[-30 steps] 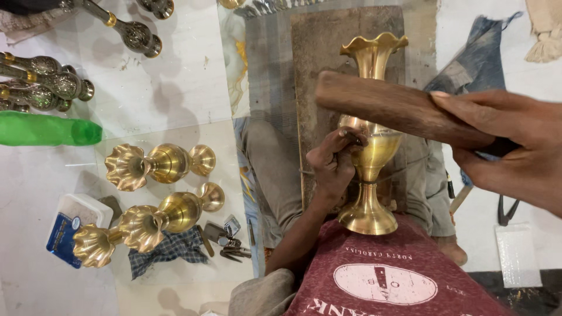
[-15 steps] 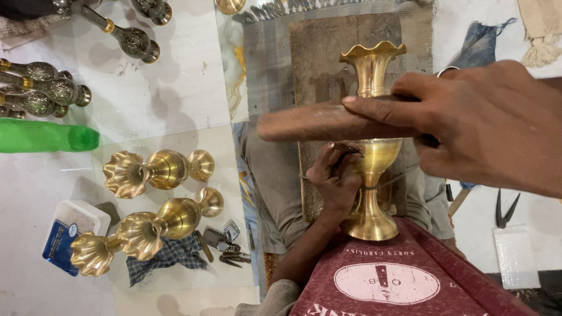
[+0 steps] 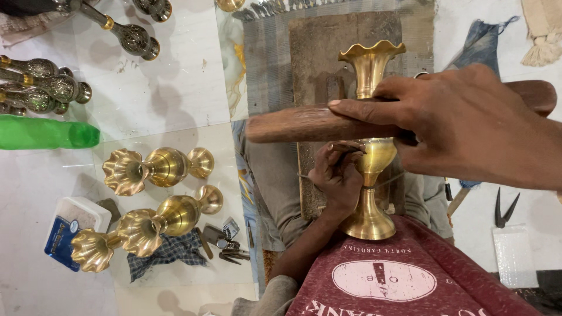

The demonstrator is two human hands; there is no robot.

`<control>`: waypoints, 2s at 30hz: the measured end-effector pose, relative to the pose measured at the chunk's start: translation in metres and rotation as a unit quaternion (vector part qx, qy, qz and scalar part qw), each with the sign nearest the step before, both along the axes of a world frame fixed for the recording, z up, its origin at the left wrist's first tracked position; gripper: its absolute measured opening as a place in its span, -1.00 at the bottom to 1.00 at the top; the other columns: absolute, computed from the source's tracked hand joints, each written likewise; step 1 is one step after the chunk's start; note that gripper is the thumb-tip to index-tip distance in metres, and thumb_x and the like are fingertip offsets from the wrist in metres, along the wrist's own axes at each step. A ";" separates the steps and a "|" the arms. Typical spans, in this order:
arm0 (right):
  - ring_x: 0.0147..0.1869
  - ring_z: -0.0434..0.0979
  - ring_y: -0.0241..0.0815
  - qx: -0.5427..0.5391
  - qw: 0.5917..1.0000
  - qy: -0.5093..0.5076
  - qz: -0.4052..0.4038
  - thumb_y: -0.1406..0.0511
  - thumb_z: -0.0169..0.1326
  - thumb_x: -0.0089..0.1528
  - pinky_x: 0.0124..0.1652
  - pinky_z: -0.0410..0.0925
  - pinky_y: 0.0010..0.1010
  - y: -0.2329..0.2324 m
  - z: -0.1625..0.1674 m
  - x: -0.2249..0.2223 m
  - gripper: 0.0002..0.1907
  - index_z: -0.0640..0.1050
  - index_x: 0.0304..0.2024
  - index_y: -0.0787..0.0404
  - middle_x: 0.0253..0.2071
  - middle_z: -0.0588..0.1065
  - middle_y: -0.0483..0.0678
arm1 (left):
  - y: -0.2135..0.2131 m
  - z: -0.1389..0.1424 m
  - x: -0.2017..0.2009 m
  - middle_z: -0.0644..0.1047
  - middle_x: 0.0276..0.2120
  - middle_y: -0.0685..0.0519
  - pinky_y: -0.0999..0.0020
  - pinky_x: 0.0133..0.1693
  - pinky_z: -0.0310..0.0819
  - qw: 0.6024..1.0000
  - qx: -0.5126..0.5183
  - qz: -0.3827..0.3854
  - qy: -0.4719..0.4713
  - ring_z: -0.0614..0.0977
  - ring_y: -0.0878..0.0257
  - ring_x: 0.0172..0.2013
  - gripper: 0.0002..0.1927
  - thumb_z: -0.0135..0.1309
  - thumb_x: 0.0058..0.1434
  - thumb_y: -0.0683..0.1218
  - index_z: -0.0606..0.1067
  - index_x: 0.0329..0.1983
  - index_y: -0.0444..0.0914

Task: The person holds a small punch against a brass vase clamped to a wooden block and repeatedly strikes the punch with a wooden mallet, working around the vase's body. The person repositions the punch and rotates the vase between strikes while other brass items sit on the workbench.

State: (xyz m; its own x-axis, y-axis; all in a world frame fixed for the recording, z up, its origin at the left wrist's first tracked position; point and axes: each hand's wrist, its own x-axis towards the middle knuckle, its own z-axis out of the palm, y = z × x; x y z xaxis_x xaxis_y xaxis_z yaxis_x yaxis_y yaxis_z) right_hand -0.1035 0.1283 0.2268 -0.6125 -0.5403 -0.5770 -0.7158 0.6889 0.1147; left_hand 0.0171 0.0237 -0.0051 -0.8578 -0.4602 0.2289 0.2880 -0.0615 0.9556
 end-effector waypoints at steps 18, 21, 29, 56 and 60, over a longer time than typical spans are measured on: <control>-0.46 0.51 -0.47 0.103 0.994 0.010 0.016 0.19 0.02 0.27 -0.54 0.38 -0.64 0.039 -0.010 0.004 -0.15 -0.04 0.49 -0.49 0.15 0.40 -0.37 | -0.011 0.005 -0.015 0.67 -0.26 0.01 0.40 -0.14 0.76 0.983 -0.168 -0.068 -0.001 0.75 0.27 -0.28 -0.79 -0.01 0.30 -0.33 0.57 -0.06 -0.32; -0.44 0.57 -0.37 -0.113 0.992 0.061 -0.019 0.25 0.06 0.18 -0.49 0.45 -0.57 0.063 -0.027 0.011 -0.13 0.09 0.51 -0.34 0.06 0.51 -0.27 | -0.017 0.006 -0.020 0.69 -0.28 0.04 0.43 -0.15 0.75 0.972 -0.215 -0.095 -0.015 0.76 0.30 -0.29 -0.76 -0.04 0.31 -0.33 0.58 -0.06 -0.28; -0.27 0.72 -0.21 -0.227 0.959 -0.002 -0.172 0.39 0.14 0.16 -0.28 0.62 -0.49 0.128 -0.074 0.042 -0.13 0.18 0.49 -0.14 0.10 0.55 -0.03 | -0.041 0.022 -0.036 0.69 -0.20 -0.01 0.37 -0.11 0.73 0.911 -0.315 -0.267 0.002 0.75 0.25 -0.23 -0.64 0.31 0.05 -0.24 0.57 -0.05 -0.25; -0.33 0.61 -0.03 -0.533 0.764 0.190 -0.310 0.49 0.21 0.00 -0.41 0.45 -0.30 0.139 -0.125 0.161 -0.36 0.50 0.17 0.56 -0.27 0.54 0.27 | -0.059 0.050 -0.075 0.68 -0.17 0.12 0.34 -0.19 0.66 0.816 -0.352 -0.441 0.122 0.76 0.27 -0.21 -0.45 0.35 0.16 0.01 0.47 0.21 -0.09; -0.40 0.54 0.02 -0.495 0.774 0.263 -0.294 0.51 0.24 -0.01 -0.43 0.43 -0.26 0.129 -0.143 0.186 -0.54 0.54 -0.05 0.57 -0.32 0.51 0.28 | -0.058 0.055 -0.082 0.67 -0.28 0.13 0.24 -0.22 0.61 0.770 -0.425 -0.459 0.126 0.72 0.23 -0.29 -0.50 0.35 0.16 0.02 0.51 0.17 -0.01</control>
State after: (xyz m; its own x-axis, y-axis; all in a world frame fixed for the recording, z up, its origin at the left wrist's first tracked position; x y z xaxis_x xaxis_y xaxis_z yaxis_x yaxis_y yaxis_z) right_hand 0.0821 0.2576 0.0835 -0.9304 -0.0964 0.3536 -0.2780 0.8144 -0.5094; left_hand -0.0650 -0.0339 0.0502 -0.6115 0.7213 0.3253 0.6787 0.2669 0.6842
